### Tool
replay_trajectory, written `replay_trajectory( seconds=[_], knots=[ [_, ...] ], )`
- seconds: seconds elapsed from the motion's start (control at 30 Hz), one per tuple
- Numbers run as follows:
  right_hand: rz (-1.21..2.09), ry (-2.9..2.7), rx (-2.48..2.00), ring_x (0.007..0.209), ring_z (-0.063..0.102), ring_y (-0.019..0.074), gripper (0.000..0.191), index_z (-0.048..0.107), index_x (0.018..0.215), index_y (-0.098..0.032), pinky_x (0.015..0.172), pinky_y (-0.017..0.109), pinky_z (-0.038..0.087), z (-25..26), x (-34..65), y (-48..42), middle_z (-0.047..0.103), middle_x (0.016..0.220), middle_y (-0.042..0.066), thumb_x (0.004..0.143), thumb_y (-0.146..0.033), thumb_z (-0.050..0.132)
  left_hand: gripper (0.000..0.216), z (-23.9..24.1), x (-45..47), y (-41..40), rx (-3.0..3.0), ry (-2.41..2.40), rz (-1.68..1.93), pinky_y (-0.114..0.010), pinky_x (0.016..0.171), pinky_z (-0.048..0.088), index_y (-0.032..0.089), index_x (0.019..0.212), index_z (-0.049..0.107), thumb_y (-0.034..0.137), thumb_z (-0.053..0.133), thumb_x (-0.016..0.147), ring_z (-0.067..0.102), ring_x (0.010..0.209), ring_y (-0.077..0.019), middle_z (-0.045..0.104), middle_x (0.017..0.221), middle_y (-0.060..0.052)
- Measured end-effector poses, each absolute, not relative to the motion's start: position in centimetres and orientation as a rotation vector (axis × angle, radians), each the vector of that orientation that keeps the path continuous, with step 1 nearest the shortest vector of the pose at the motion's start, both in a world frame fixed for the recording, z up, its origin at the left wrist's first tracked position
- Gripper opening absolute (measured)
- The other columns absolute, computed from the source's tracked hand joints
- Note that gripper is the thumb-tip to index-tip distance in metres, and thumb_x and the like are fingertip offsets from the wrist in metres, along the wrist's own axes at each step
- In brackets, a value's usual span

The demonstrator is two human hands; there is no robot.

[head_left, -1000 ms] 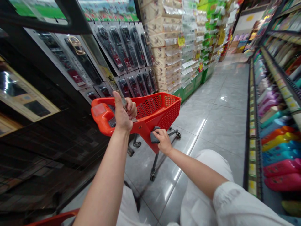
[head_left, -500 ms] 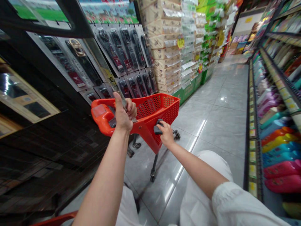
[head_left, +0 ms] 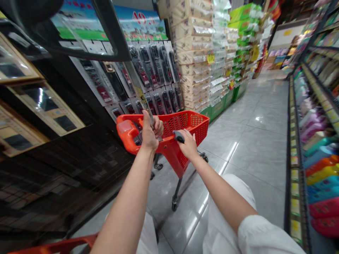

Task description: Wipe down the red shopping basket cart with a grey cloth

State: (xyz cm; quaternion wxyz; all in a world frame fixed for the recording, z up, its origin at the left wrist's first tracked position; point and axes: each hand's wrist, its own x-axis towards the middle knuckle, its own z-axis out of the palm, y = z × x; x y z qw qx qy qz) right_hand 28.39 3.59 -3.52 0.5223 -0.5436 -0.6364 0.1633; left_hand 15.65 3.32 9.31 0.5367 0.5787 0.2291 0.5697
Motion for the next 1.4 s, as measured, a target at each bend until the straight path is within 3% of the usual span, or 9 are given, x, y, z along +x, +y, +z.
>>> replay_trajectory(
  seconds=[0.17,0.27,0.37,0.53,0.73,0.9,1.0,1.2,1.4],
  knots=[
    [0.302,-1.712,-0.999,0.131,0.047,0.0221,0.048,0.062,0.123,-0.027,0.119,0.054,0.016,-3.3,25.8,1.7,0.063,0.129,0.003,0.079,-0.013,0.051,0.070,9.3,14.8,3.0,1.372,0.541,1.360,-0.021,0.032,0.010,0.020,0.048,0.031,0.083,0.048,0.073,0.014,0.031,-0.0041,0.019,0.038,0.008],
    [0.299,-1.690,-1.017,0.144,0.032,0.0255,0.059,0.057,0.131,-0.032,0.118,0.061,0.011,-4.5,25.9,0.9,0.053,0.143,0.001,0.077,-0.011,0.049,0.070,9.3,14.3,2.7,1.372,0.525,1.343,-0.021,0.033,0.010,0.020,0.047,0.031,0.083,0.049,0.072,0.015,0.031,-0.0042,0.020,0.037,0.008],
    [0.361,-1.498,-1.171,0.148,0.021,0.0295,0.060,0.056,0.132,-0.033,0.114,0.068,0.014,-4.8,25.9,1.1,0.047,0.149,0.000,0.077,-0.010,0.047,0.070,9.3,14.0,2.8,1.372,0.527,1.334,-0.021,0.033,0.009,0.020,0.047,0.031,0.083,0.049,0.072,0.014,0.031,-0.0041,0.021,0.037,0.008],
    [0.351,-1.518,-1.043,0.140,0.039,0.0235,0.056,0.054,0.133,-0.030,0.119,0.059,0.012,-3.5,22.9,0.2,0.060,0.136,0.001,0.081,-0.013,0.046,0.071,9.2,14.0,2.9,1.358,0.530,1.332,-0.021,0.033,0.010,0.020,0.047,0.031,0.084,0.048,0.071,0.015,0.031,-0.0042,0.021,0.036,0.008],
    [0.233,-1.521,-1.077,0.151,0.013,0.0279,0.065,0.044,0.144,-0.027,0.118,0.060,0.017,-9.9,19.0,-3.1,0.033,0.158,0.006,0.081,-0.013,0.045,0.071,9.2,14.1,2.8,1.341,0.534,1.340,-0.021,0.033,0.009,0.020,0.048,0.030,0.083,0.049,0.072,0.015,0.031,-0.0037,0.020,0.038,0.008],
    [0.251,-1.208,-1.246,0.149,0.021,0.0317,0.071,0.032,0.151,-0.027,0.114,0.055,0.030,-10.4,16.2,-2.6,0.017,0.162,0.011,0.083,-0.018,0.050,0.071,9.1,14.3,2.8,1.352,0.539,1.341,-0.022,0.033,0.008,0.020,0.047,0.029,0.084,0.050,0.071,0.014,0.031,-0.0038,0.019,0.038,0.008],
    [0.197,-1.131,-1.300,0.147,0.024,0.0346,0.073,0.030,0.152,-0.025,0.113,0.056,0.030,-9.4,15.3,-1.9,0.015,0.162,0.013,0.082,-0.023,0.055,0.071,9.2,14.4,2.8,1.361,0.547,1.335,-0.022,0.033,0.007,0.020,0.047,0.029,0.085,0.048,0.070,0.013,0.031,-0.0040,0.019,0.038,0.008],
    [0.315,-1.096,-1.396,0.147,0.025,0.0307,0.081,0.031,0.151,-0.026,0.113,0.058,0.030,-14.8,15.4,-2.6,0.027,0.158,0.014,0.075,-0.004,0.046,0.072,9.1,14.5,2.9,1.371,0.519,1.337,-0.023,0.032,0.006,0.021,0.047,0.029,0.087,0.045,0.069,0.013,0.030,-0.0037,0.019,0.038,0.009],
    [0.290,-1.154,-1.353,0.151,0.008,0.0299,0.085,0.020,0.155,-0.024,0.117,0.057,0.025,-11.4,14.7,-2.5,0.008,0.164,0.012,0.077,-0.007,0.048,0.071,9.1,14.7,3.1,1.386,0.508,1.347,-0.024,0.032,0.006,0.021,0.047,0.030,0.085,0.049,0.068,0.014,0.030,-0.0037,0.019,0.038,0.009]
  ],
)
